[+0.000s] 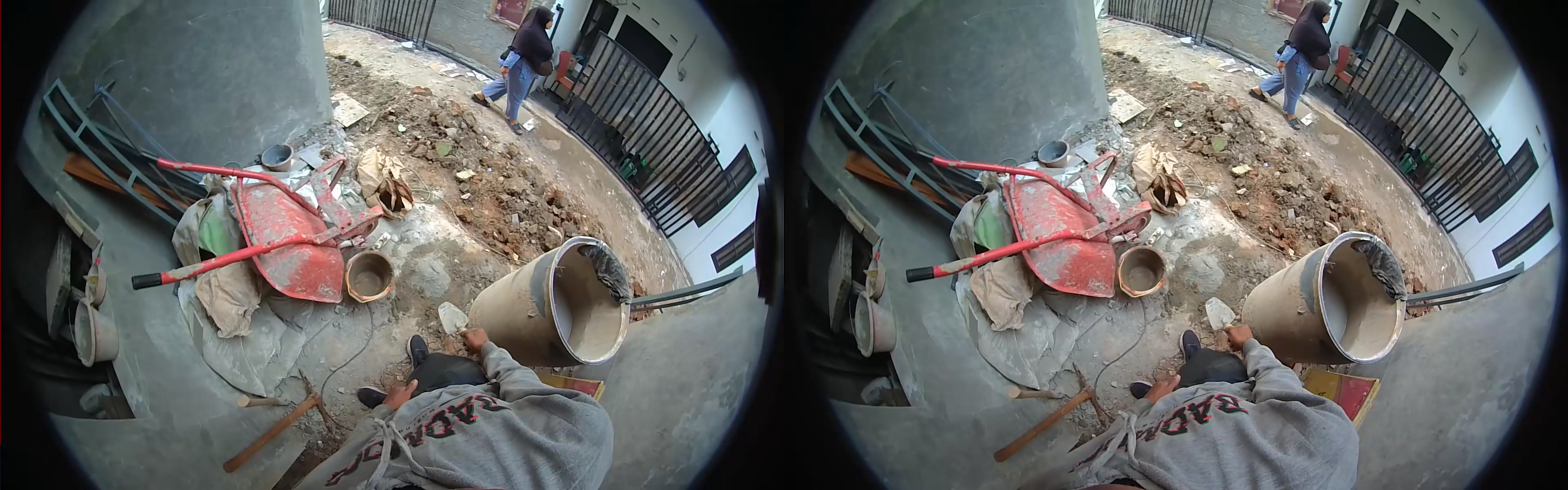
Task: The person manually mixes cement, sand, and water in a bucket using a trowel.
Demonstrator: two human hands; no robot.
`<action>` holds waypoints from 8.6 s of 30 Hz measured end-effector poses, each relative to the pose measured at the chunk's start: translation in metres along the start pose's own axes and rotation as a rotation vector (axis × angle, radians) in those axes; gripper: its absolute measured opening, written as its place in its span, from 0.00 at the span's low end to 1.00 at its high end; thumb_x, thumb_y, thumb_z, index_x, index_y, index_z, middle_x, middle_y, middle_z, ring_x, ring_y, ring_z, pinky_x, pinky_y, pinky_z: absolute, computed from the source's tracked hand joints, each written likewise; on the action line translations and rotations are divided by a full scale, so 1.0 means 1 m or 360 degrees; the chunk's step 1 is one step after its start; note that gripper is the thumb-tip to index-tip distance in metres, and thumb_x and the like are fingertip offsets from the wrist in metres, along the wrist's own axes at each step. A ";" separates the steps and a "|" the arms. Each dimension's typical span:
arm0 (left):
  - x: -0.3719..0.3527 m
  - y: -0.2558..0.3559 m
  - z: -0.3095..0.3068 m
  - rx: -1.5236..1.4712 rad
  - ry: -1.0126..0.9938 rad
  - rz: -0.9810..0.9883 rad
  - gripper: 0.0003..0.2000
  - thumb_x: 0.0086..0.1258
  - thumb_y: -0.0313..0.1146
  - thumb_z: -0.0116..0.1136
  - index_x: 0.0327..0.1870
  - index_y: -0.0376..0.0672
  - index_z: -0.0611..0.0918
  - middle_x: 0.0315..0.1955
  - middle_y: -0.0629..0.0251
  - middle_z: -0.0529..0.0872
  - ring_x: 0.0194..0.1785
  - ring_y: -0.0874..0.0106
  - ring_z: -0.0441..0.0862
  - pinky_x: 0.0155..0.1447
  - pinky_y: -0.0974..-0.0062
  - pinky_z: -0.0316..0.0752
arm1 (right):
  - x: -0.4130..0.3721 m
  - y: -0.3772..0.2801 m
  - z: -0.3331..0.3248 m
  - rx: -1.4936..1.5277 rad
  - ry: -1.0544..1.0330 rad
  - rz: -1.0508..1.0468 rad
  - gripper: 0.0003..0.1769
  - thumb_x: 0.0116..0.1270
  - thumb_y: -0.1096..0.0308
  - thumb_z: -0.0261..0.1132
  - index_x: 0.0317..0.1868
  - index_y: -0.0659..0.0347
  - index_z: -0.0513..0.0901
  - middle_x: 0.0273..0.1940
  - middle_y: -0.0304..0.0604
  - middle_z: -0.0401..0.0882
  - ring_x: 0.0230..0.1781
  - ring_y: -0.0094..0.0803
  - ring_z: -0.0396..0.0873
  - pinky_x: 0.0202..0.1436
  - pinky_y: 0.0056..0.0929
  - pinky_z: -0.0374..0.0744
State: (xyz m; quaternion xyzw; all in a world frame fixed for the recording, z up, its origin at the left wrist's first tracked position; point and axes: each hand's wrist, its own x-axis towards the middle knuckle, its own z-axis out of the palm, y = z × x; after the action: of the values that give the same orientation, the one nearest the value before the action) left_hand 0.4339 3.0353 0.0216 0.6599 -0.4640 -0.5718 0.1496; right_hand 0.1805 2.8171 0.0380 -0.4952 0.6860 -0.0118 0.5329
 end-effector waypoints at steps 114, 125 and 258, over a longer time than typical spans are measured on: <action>0.609 -0.157 -0.215 -0.0237 0.0524 0.0201 0.21 0.74 0.49 0.52 0.41 0.34 0.74 0.22 0.67 0.77 0.18 0.77 0.79 0.15 0.82 0.75 | 0.561 0.211 0.104 -0.0438 0.1187 -0.0691 0.22 0.67 0.57 0.63 0.54 0.65 0.81 0.45 0.62 0.83 0.43 0.56 0.84 0.47 0.46 0.81; 0.608 -0.159 -0.214 -0.0260 0.0491 0.0205 0.20 0.74 0.47 0.50 0.42 0.33 0.74 0.22 0.67 0.77 0.18 0.77 0.78 0.15 0.83 0.74 | 0.686 0.242 0.088 -0.0139 0.0598 -0.0251 0.23 0.64 0.56 0.64 0.50 0.67 0.83 0.39 0.62 0.85 0.41 0.56 0.84 0.45 0.45 0.79; 0.592 -0.195 -0.233 -0.0153 0.0724 0.0241 0.21 0.73 0.48 0.50 0.30 0.35 0.79 0.17 0.64 0.79 0.16 0.73 0.78 0.17 0.77 0.70 | 0.624 0.244 0.137 0.0494 0.0570 -0.0242 0.15 0.69 0.59 0.65 0.41 0.65 0.83 0.21 0.37 0.76 0.17 0.21 0.75 0.14 0.26 0.69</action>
State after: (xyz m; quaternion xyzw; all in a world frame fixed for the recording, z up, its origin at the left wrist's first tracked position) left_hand 0.6781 2.5962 -0.4146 0.7270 -0.4387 -0.4171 0.3240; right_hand 0.1556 2.5797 -0.6024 -0.4477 0.7203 -0.2447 0.4700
